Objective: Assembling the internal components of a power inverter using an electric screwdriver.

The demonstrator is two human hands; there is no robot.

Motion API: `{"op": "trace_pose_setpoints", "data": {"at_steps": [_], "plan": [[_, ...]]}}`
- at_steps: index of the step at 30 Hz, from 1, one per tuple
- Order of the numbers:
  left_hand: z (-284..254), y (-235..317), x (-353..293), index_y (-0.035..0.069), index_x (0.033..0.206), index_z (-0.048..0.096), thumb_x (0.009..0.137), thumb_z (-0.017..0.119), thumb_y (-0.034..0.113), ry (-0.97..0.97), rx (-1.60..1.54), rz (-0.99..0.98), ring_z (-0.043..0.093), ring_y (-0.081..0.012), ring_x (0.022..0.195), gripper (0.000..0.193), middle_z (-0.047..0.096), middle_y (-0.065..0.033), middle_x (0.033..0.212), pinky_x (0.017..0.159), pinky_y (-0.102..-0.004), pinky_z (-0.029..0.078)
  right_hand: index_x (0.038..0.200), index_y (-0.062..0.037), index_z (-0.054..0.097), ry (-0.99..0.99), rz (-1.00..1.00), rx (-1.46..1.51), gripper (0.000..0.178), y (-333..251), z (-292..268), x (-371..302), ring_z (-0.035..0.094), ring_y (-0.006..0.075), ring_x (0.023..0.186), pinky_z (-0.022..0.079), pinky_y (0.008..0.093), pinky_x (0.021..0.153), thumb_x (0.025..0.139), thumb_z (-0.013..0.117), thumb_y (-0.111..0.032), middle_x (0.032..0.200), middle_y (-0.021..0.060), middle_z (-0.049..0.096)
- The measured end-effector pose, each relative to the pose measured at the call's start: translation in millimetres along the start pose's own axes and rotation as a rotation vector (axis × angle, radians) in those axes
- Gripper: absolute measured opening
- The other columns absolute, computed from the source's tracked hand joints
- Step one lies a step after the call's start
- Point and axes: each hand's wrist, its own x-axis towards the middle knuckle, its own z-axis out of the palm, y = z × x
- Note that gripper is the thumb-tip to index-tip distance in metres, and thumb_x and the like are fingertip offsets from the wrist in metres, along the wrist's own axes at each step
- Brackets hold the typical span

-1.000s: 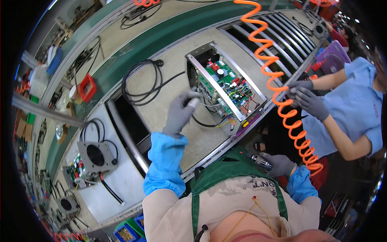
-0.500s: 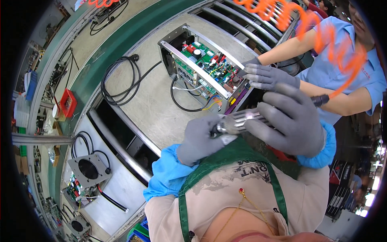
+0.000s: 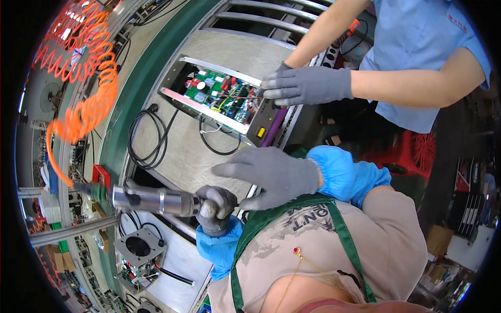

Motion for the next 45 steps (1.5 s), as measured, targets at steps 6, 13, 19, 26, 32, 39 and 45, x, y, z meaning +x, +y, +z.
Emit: {"op": "trace_pose_setpoints", "data": {"at_steps": [6, 13, 19, 26, 32, 39, 45], "plan": [[15.5, -12.6, -14.6, 0.001, 0.075, 0.058, 0.083, 0.068, 0.035, -0.034, 0.172, 0.012, 0.054, -0.0198, 0.061, 0.036, 0.057, -0.0079, 0.065, 0.056, -0.0325, 0.044, 0.131, -0.0004, 0.042, -0.151, 0.025, 0.319, 0.081, -16.7, 11.3, 32.0, 0.059, 0.0343, 0.100, 0.048, 0.0390, 0.082, 0.064, 0.074, -0.034, 0.111, 0.0202, 0.057], [34.4, -18.5, -15.5, 0.000, 0.091, 0.062, 0.083, 0.069, 0.032, 0.084, 0.631, -0.042, 0.059, -0.0218, 0.081, 0.034, 0.062, -0.0107, 0.083, 0.073, -0.0345, 0.048, 0.113, -0.0108, 0.060, -0.407, 0.245, 0.851, 0.049, -14.6, 3.6, 42.9, 0.056, 0.0139, 0.073, 0.047, 0.0307, 0.071, 0.064, 0.067, -0.018, 0.084, 0.0070, 0.063], [-54.0, 6.0, 12.8, -0.001, 0.114, 0.060, 0.084, 0.063, 0.013, 0.167, 0.925, -0.234, 0.059, -0.0176, 0.099, 0.033, 0.064, -0.0099, 0.105, 0.089, -0.0298, 0.046, 0.106, -0.0046, 0.060, -0.146, 0.337, 0.744, 0.038, 32.1, -29.7, -25.0, 0.053, 0.0069, 0.078, 0.046, 0.0253, 0.073, 0.071, 0.074, -0.006, 0.087, 0.0008, 0.061], [-204.9, 10.8, 129.0, -0.005, 0.124, 0.052, 0.080, 0.058, 0.009, 0.615, 1.331, 0.100, 0.060, -0.0257, 0.105, 0.047, 0.060, -0.0189, 0.116, 0.092, -0.0328, 0.045, 0.102, -0.0047, 0.060, 0.118, 0.648, 0.869, 0.035, 72.6, 15.6, -72.9, 0.051, 0.0038, 0.076, 0.045, 0.0234, 0.072, 0.071, 0.075, -0.005, 0.085, -0.0045, 0.059], [-246.6, 12.7, 213.4, -0.003, 0.115, 0.059, 0.078, 0.063, 0.016, 0.377, 1.340, -0.105, 0.066, -0.0256, 0.089, 0.041, 0.068, -0.0156, 0.098, 0.076, -0.0374, 0.049, 0.107, -0.0045, 0.061, 0.051, 0.623, 0.503, 0.040, 79.0, 27.3, -51.9, 0.050, 0.0058, 0.071, 0.045, 0.0228, 0.065, 0.068, 0.069, -0.009, 0.078, -0.0035, 0.058], [-247.0, 5.2, 187.1, 0.001, 0.108, 0.063, 0.077, 0.059, 0.018, 0.510, 1.394, -0.015, 0.065, -0.0342, 0.094, 0.035, 0.067, -0.0218, 0.097, 0.080, -0.0433, 0.049, 0.099, -0.0022, 0.063, 0.097, 0.560, 0.270, 0.031, 70.6, 27.4, -43.1, 0.053, 0.0032, 0.071, 0.047, 0.0216, 0.064, 0.070, 0.074, -0.008, 0.077, -0.0022, 0.061], [-150.1, 17.7, 113.3, -0.003, 0.097, 0.063, 0.075, 0.062, 0.019, 0.854, 1.448, -0.132, 0.063, -0.0392, 0.087, 0.030, 0.065, -0.0246, 0.087, 0.076, -0.0450, 0.049, 0.093, -0.0030, 0.065, 0.118, 0.345, 0.104, 0.031, 88.4, 1.4, -60.4, 0.059, 0.0077, 0.069, 0.050, 0.0249, 0.062, 0.065, 0.078, -0.009, 0.077, 0.0036, 0.065]]}}
